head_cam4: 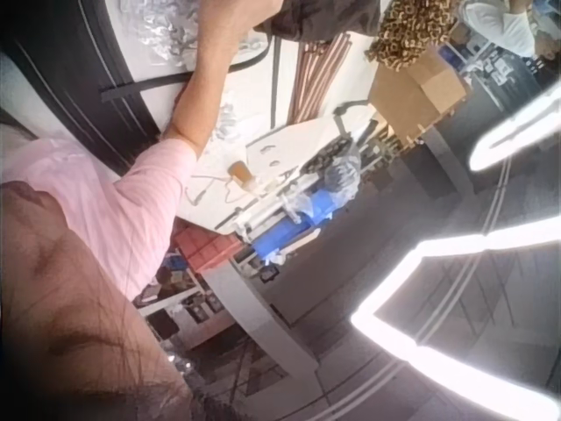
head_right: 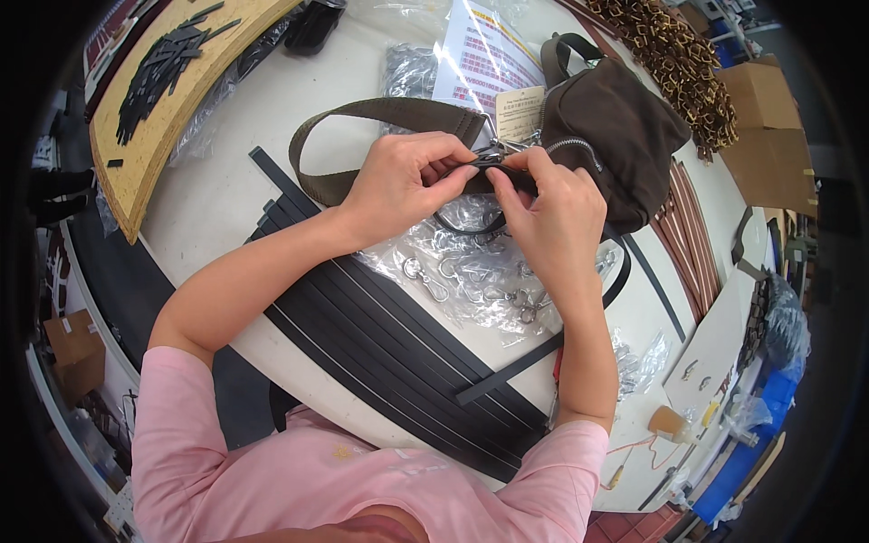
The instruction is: Assembling a metal buckle and hardware onto a textile strap for a bag.
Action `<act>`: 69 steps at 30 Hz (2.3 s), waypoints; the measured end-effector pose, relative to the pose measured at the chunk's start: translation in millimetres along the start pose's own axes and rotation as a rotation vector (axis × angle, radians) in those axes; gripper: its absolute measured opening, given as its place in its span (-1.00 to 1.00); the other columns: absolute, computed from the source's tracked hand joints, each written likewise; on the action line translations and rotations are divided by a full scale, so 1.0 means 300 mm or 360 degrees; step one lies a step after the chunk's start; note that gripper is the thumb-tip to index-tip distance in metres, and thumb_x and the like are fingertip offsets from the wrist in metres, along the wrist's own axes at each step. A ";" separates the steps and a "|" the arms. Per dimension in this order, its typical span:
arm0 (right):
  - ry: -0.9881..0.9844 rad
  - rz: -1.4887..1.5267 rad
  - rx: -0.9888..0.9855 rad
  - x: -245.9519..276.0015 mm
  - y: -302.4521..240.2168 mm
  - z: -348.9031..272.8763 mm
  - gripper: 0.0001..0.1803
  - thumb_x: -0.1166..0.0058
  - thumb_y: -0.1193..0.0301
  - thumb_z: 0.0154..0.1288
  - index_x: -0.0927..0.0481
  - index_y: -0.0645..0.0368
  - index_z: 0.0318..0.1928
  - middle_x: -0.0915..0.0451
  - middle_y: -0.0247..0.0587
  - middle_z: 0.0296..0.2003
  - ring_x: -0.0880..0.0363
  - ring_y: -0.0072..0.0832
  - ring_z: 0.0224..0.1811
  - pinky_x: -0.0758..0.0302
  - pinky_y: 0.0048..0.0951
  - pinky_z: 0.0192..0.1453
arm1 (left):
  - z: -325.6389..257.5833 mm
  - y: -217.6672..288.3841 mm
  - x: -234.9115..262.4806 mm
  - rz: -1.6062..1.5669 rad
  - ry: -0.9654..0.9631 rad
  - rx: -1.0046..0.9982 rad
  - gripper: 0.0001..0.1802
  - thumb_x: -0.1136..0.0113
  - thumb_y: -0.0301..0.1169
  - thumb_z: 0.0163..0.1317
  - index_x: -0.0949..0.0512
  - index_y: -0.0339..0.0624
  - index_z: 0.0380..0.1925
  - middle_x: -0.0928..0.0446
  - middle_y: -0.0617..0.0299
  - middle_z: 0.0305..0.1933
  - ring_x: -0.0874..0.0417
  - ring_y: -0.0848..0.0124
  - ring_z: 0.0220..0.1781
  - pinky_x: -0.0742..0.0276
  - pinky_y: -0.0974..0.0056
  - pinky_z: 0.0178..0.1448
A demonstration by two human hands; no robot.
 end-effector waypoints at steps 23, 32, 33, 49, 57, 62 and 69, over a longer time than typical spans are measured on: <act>-0.0058 0.0144 0.0062 0.020 0.010 0.006 -0.79 -0.41 0.36 0.22 -0.61 0.13 -0.30 -0.69 -0.33 -0.42 -0.53 -0.35 -0.52 -0.42 -0.31 -0.25 | 0.002 0.018 0.008 0.0182 0.0000 -0.0158 -0.86 -0.37 -0.53 0.28 -0.70 -0.32 -0.18 -0.68 0.18 -0.30 -0.68 0.48 -0.42 -0.57 0.36 -0.32; -0.0137 0.0219 -0.0027 0.029 0.013 0.006 -0.80 -0.38 0.35 0.26 -0.61 0.15 -0.28 -0.71 -0.26 -0.44 -0.58 -0.33 -0.53 -0.47 -0.29 -0.23 | 0.002 0.020 0.010 0.0164 -0.0010 -0.0076 -0.85 -0.38 -0.53 0.27 -0.70 -0.33 -0.17 -0.69 0.18 -0.29 -0.69 0.50 -0.40 -0.57 0.38 -0.32; -0.0136 0.0225 -0.0033 0.026 0.016 0.005 -0.80 -0.38 0.35 0.26 -0.61 0.15 -0.28 -0.71 -0.26 -0.44 -0.58 -0.33 -0.53 -0.47 -0.29 -0.23 | 0.003 0.021 0.009 0.0144 0.0007 -0.0088 -0.86 -0.37 -0.51 0.27 -0.69 -0.31 -0.20 -0.67 0.15 -0.32 -0.69 0.42 -0.43 -0.56 0.33 -0.34; -0.0148 0.0313 -0.0122 0.011 0.028 0.001 -0.78 -0.31 0.26 0.35 -0.62 0.13 -0.27 -0.68 -0.20 -0.48 -0.63 -0.21 -0.49 -0.48 -0.21 -0.37 | 0.019 0.012 0.003 0.0064 -0.0006 -0.0043 -0.86 -0.40 -0.49 0.28 -0.72 -0.31 -0.20 -0.72 0.22 -0.39 -0.71 0.54 -0.42 -0.60 0.41 -0.29; -0.0067 0.0219 -0.0094 -0.009 0.027 -0.008 -0.78 -0.32 0.27 0.35 -0.58 0.11 -0.25 -0.68 -0.27 -0.50 -0.65 -0.27 -0.48 -0.49 -0.23 -0.37 | 0.015 0.002 0.007 0.0028 -0.0024 0.0031 -0.86 -0.40 -0.47 0.30 -0.73 -0.31 -0.20 -0.72 0.27 -0.40 -0.66 0.62 -0.41 -0.57 0.45 -0.29; -0.0059 0.0201 -0.0063 -0.005 0.032 -0.009 -0.78 -0.33 0.30 0.32 -0.55 0.10 -0.23 -0.65 -0.27 -0.53 -0.64 -0.25 -0.49 -0.48 -0.21 -0.39 | 0.016 -0.007 0.008 -0.0087 -0.0078 0.0153 -0.86 -0.40 -0.48 0.31 -0.74 -0.30 -0.18 -0.72 0.31 -0.38 -0.65 0.66 -0.39 -0.56 0.47 -0.28; -0.0033 0.0248 0.0017 -0.003 0.047 -0.013 -0.78 -0.34 0.35 0.29 -0.54 0.10 -0.22 -0.63 -0.26 -0.57 -0.63 -0.17 -0.48 -0.49 -0.19 -0.33 | 0.017 0.004 0.006 0.0012 -0.0065 0.0138 -0.86 -0.39 -0.49 0.31 -0.73 -0.33 -0.19 -0.73 0.26 -0.40 -0.68 0.63 -0.40 -0.59 0.46 -0.27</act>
Point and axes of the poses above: each hand's wrist, its own z-axis towards the middle knuckle, its own x-axis out of the back of the hand, y = z × x, the point moved 2 cm from there along z, towards the middle knuckle
